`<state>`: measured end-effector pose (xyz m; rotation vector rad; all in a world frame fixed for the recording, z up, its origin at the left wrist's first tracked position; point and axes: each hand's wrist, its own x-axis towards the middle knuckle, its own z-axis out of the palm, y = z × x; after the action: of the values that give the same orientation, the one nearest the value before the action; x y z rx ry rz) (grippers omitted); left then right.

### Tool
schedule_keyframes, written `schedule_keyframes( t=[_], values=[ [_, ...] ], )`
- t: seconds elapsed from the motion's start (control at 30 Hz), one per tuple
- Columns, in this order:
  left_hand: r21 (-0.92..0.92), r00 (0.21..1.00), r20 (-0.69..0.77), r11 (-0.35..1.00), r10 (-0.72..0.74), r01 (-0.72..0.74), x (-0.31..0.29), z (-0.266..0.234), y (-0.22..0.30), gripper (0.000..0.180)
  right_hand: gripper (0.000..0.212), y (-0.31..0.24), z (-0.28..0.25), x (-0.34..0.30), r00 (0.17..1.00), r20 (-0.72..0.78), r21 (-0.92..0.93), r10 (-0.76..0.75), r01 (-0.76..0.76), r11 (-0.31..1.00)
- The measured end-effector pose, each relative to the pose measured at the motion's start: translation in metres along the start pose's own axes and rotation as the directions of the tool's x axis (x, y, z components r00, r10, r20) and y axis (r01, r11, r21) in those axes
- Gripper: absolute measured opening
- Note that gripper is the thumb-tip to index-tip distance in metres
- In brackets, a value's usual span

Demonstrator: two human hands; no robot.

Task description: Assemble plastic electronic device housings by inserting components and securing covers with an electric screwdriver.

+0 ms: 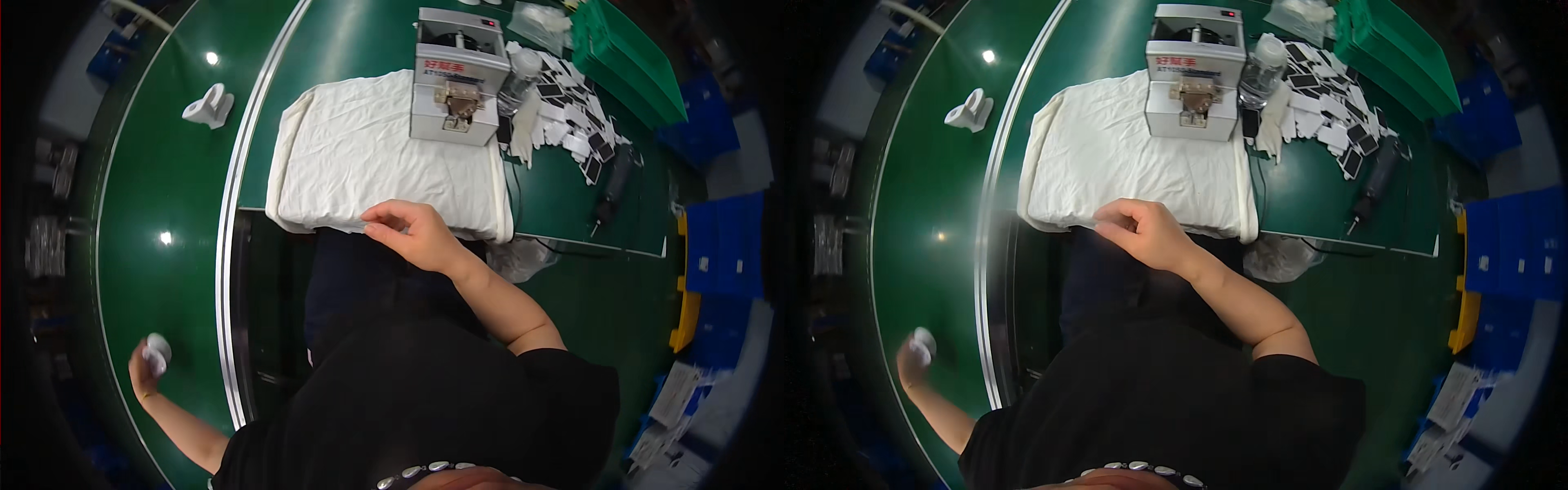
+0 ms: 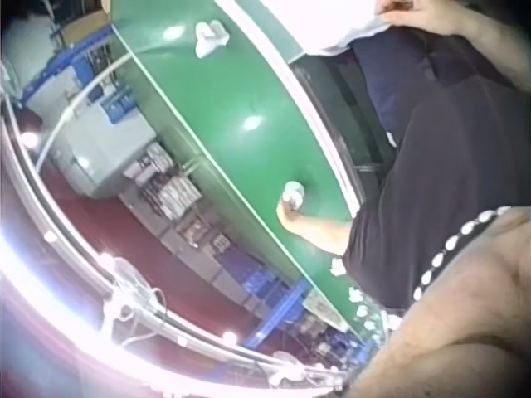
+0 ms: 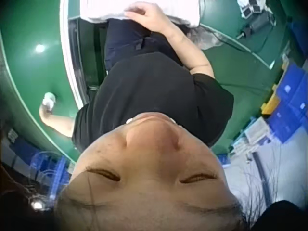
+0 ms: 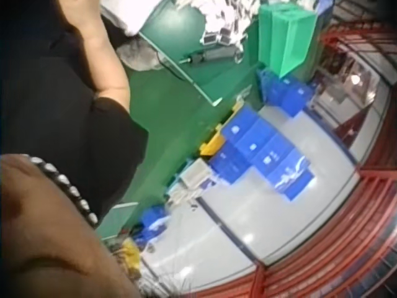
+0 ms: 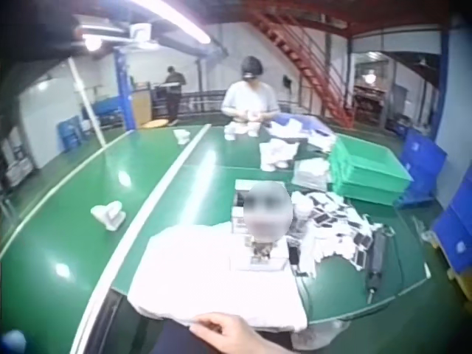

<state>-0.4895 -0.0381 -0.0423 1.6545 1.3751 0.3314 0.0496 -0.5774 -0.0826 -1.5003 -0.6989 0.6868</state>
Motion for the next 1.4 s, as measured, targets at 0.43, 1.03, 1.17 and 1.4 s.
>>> schedule_keyframes(
  t=[0.43,1.03,1.17,1.4],
  values=[
    [-0.447,0.342,0.862,0.879,0.374,0.165,-0.182,0.515,0.312,0.071,0.087,-0.032,-0.012,-0.021,0.805,-0.285,-0.460,-0.520,0.361,0.811],
    [-0.657,0.136,0.531,0.507,0.837,-0.558,-0.203,0.570,0.276,0.112,0.067,-0.010,-0.214,-0.001,0.342,-0.934,-0.286,0.102,-0.889,0.359],
    [-0.605,0.147,0.582,0.548,0.799,-0.578,-0.202,0.562,0.276,0.116,0.067,0.008,-0.227,0.002,0.317,-0.946,-0.285,0.065,-0.911,0.299],
    [-0.574,0.182,0.562,0.538,0.807,-0.617,-0.191,0.560,0.272,0.123,0.038,0.005,-0.216,-0.026,0.313,-0.942,-0.304,-0.124,-0.633,0.712]
  ],
)
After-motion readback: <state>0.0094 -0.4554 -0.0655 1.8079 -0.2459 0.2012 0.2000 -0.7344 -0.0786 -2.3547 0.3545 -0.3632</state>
